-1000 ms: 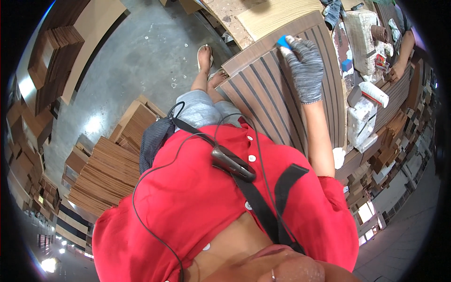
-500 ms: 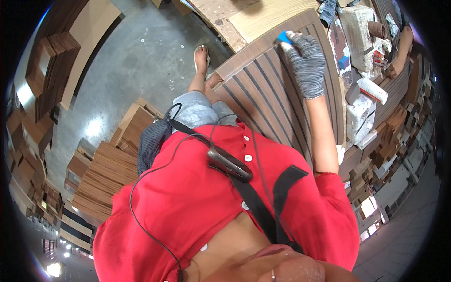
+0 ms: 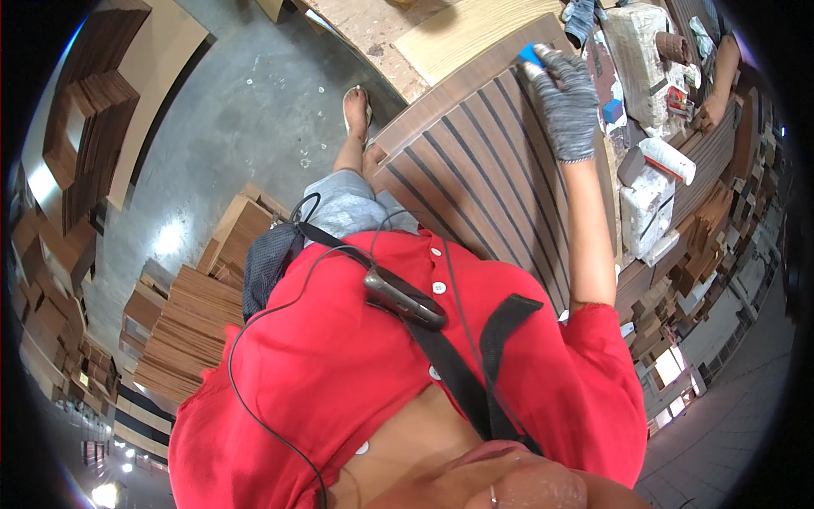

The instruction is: The person pours liquid from a bottle onto a slatted wood panel and wipes the surface with a cloth. Then, the person uses a small block to rub the grooves and edges of the panel before wiping it again with the cloth.

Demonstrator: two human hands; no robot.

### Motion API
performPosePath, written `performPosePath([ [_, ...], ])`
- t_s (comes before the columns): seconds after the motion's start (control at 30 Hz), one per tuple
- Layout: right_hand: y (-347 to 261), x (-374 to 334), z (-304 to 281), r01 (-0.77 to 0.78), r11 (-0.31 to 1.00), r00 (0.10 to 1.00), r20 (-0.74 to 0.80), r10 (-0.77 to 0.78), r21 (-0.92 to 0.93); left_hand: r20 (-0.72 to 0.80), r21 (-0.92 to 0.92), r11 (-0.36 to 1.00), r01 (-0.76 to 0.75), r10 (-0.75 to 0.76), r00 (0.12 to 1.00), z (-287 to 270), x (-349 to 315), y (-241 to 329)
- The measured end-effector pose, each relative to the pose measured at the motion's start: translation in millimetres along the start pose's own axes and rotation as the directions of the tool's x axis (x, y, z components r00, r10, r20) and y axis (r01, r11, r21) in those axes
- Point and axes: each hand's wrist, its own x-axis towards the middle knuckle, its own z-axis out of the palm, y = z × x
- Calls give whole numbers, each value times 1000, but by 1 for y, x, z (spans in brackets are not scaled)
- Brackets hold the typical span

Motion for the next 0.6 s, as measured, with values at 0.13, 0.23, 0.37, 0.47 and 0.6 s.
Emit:
performPosePath([
  [0.13, -7, -13, 10, 90, 988, 995, 59, -83, -124, -9, -27, 999, 21, -21, 1000, 5, 2, 3],
  [0.23, 12, 0, 8, 100, 991, 995, -11, -101, -86, -15, -14, 1000, 10, -10, 1000, 3, 2, 3],
  [0.37, 65, 31, -15, 97, 980, 991, -74, -111, -175, -13, -9, 999, -38, 38, 999, 1, 7, 8],
  [0.47, 39, 47, -23, 44, 982, 999, -21, -48, -181, -28, -7, 1000, -10, 10, 1000, 0, 3, 6],
  [0.6, 32, 27, -16, 61, 997, 998, 8, -61, -51, -28, -6, 1000, -27, 27, 999, 0, 7, 7],
])
